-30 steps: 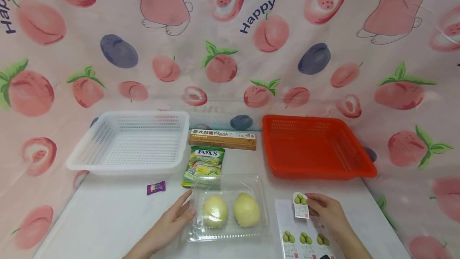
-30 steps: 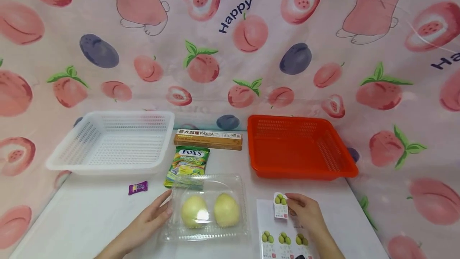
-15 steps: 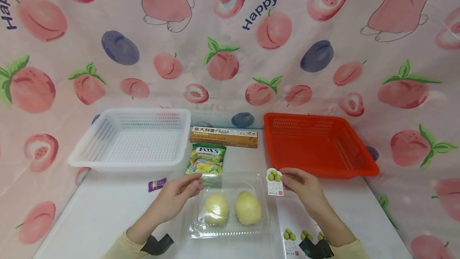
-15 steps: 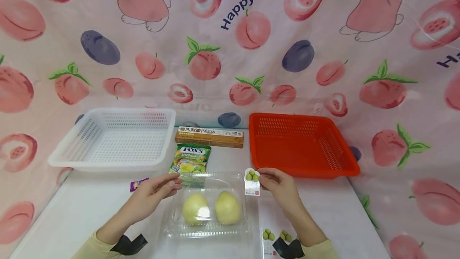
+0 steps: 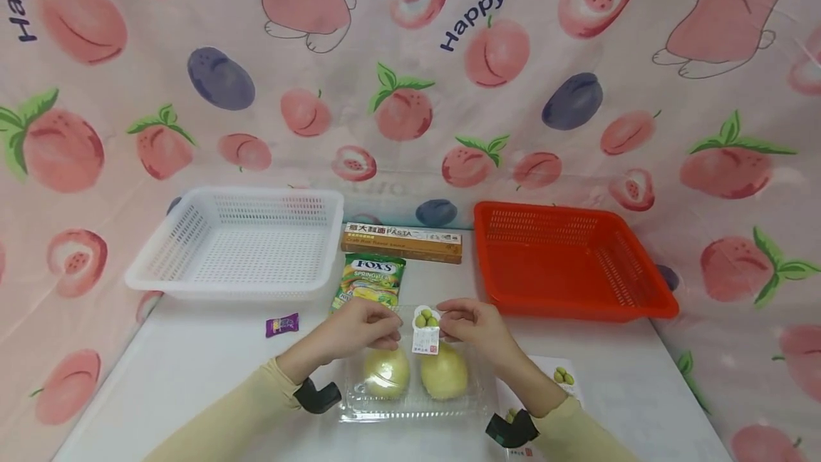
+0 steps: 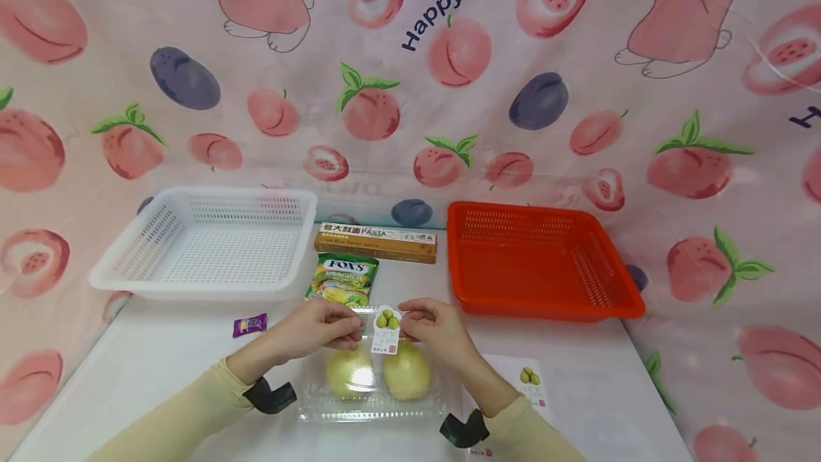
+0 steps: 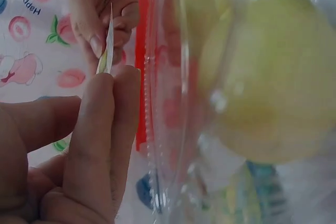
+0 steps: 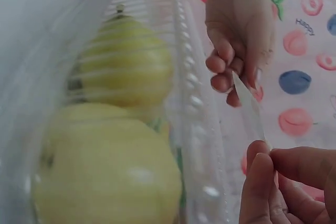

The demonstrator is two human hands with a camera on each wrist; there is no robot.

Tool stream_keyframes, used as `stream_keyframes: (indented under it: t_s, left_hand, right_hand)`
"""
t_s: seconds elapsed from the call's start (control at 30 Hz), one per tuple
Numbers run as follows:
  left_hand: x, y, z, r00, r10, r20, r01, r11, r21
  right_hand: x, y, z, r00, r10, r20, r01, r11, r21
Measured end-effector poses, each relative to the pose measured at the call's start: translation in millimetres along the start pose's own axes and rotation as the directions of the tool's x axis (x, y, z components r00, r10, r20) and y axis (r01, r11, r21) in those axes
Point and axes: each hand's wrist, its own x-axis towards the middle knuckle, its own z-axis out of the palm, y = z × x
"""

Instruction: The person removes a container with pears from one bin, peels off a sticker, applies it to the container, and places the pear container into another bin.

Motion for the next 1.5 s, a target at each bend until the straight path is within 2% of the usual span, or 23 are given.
stream_keyframes:
  t_s: [0.1, 0.33, 0.57, 0.77, 0.93, 1.03, 1.2, 1.37, 1.5]
  left_hand:
    - [4.8, -1.5, 3.5, 1.000, 0.003, 0.014, -0.004, 0.999, 0.050]
    - [9.5, 1.1, 6.8, 1.000, 0.020, -0.016, -0.016, 0.976, 0.215]
    - [11.7, 0.6, 8.1, 1.000, -0.008, -0.017, 0.012, 0.970, 0.243]
    - [12.6, 0.9, 4.9, 0.999, -0.043, 0.011, 0.039, 0.972, 0.232]
    - [12.7, 1.2, 3.8, 0.999, -0.044, 0.022, 0.038, 0.972, 0.231]
    - [13.3, 0.6, 4.5, 0.999, -0.037, 0.028, 0.029, 0.966, 0.259]
    - [14.5, 0.2, 5.8, 0.999, -0.036, 0.026, 0.027, 0.952, 0.306]
    - [13.8, 1.7, 6.9, 0.999, -0.031, 0.021, 0.023, 0.946, 0.323]
    - [12.1, 3.9, 7.2, 1.000, -0.009, 0.015, 0.003, 0.931, 0.364]
  right_hand:
    - [3, 2, 6, 1.000, 0.001, 0.017, -0.001, 1.000, -0.011]
    - [6, 4, 11, 1.000, 0.010, 0.012, -0.009, 0.999, -0.039]
    - [6, 4, 14, 1.000, -0.009, 0.005, 0.010, 0.992, -0.127]
    - [5, 2, 16, 1.000, 0.023, -0.018, -0.026, 0.983, -0.179]
    - [6, 3, 18, 0.999, 0.044, -0.027, -0.049, 0.974, -0.220]
    - [6, 3, 19, 0.999, 0.038, -0.033, -0.046, 0.968, -0.248]
    - [7, 4, 21, 0.999, -0.018, -0.043, 0.002, 0.939, -0.343]
    - [9, 4, 23, 0.994, -0.107, -0.024, 0.084, 0.886, -0.457]
    - [10, 2, 25, 0.992, -0.130, 0.001, 0.111, 0.840, -0.532]
